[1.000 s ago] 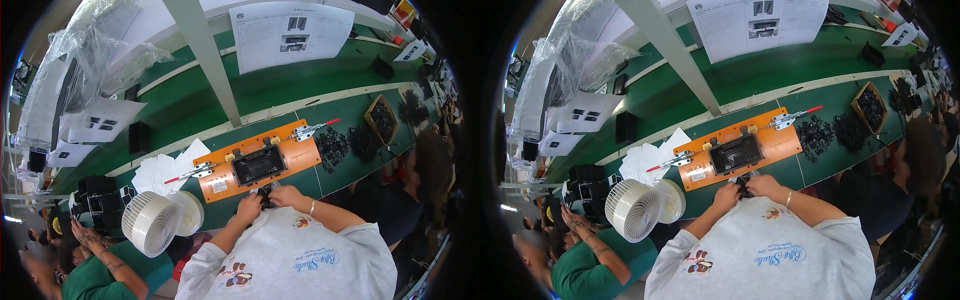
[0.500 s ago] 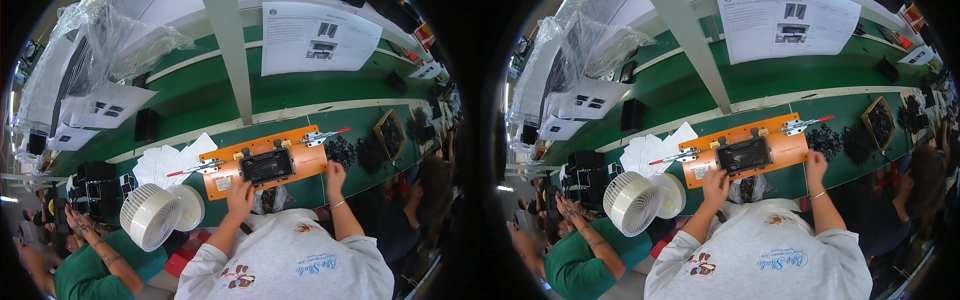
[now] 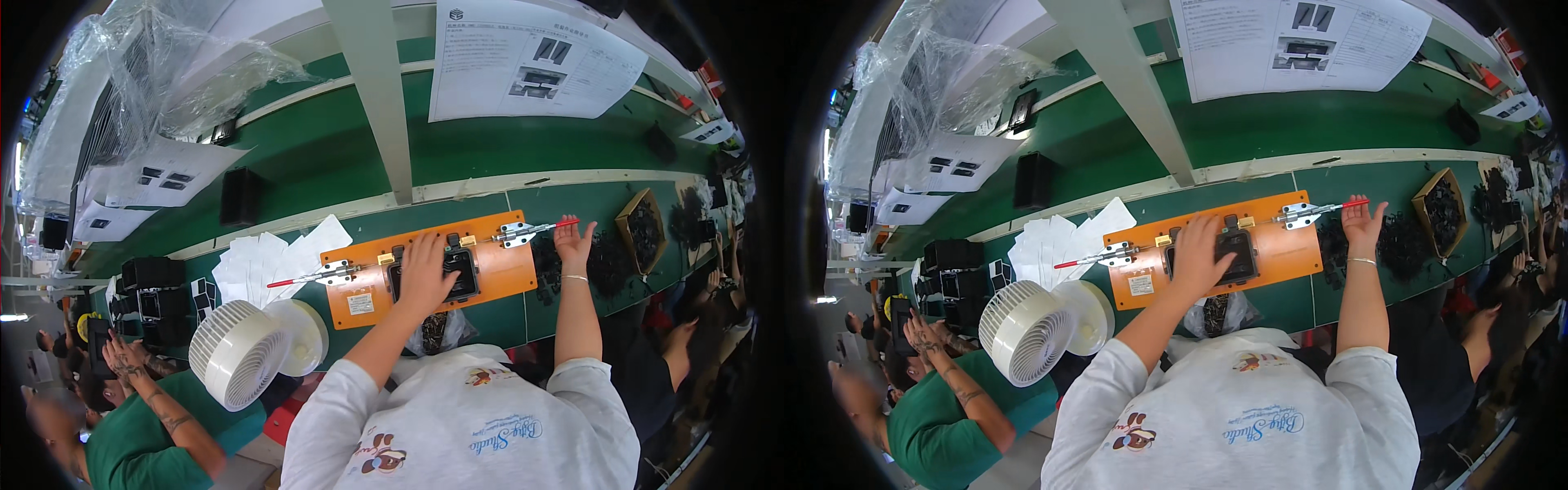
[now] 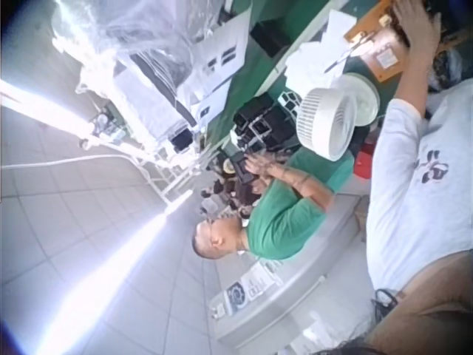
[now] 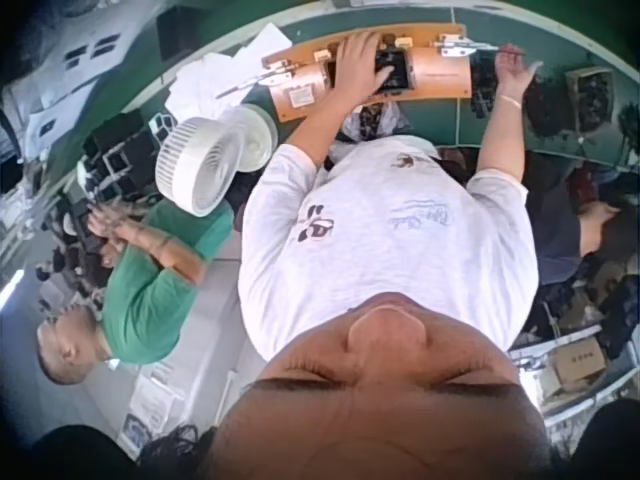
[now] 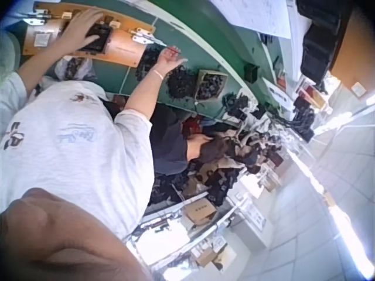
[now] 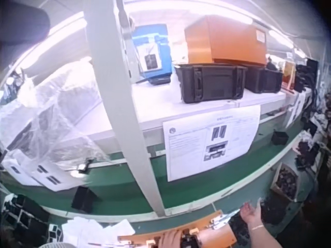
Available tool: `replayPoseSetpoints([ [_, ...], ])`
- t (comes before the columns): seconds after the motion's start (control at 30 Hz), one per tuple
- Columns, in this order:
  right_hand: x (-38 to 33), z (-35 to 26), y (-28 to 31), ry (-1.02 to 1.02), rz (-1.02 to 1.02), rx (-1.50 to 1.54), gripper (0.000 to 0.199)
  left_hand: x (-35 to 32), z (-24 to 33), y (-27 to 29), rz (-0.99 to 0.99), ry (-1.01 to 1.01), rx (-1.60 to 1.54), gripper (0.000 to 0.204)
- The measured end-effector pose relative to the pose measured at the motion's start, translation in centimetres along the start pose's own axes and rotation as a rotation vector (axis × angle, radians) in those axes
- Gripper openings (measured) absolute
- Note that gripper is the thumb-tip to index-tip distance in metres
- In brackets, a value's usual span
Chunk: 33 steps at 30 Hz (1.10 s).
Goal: Assembling plastic components for an electronics housing using a specialized jig on a production line.
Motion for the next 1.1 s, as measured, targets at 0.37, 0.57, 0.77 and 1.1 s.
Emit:
replayPoseSetpoints([
  [0.37, -0.8, -0.9, -7.0, -0.011, -0.440, -0.126, 0.050, 3.0, -2.8, -5.9, -0.094, 0.028, 0.091, 0.067],
  [0.57, -7.2, 1.2, -11.7, 0.325, -0.498, -0.491, 0.045, 3.2, -2.7, -5.4, -0.081, 0.006, 0.048, 0.066],
  [0.77, -7.9, 1.3, -11.8, 0.513, -0.509, -0.626, 0.044, 3.2, -2.7, -5.5, -0.046, -0.024, 0.067, 0.066],
  [1.1, -6.6, 0.3, -11.4, 0.511, -0.232, -0.511, 0.043, 3.2, -2.8, -5.7, -0.026, -0.039, 0.048, 0.066],
])
Point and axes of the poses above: each hand's wrist, its own x-axis towards the middle knuckle, its own y-axis out of the back of the hand, z = x × y, the point moved 4 cm from there along x, towards the middle knuckle, and after that the axes turned 7 degrees about y, right-handed, at the moved point
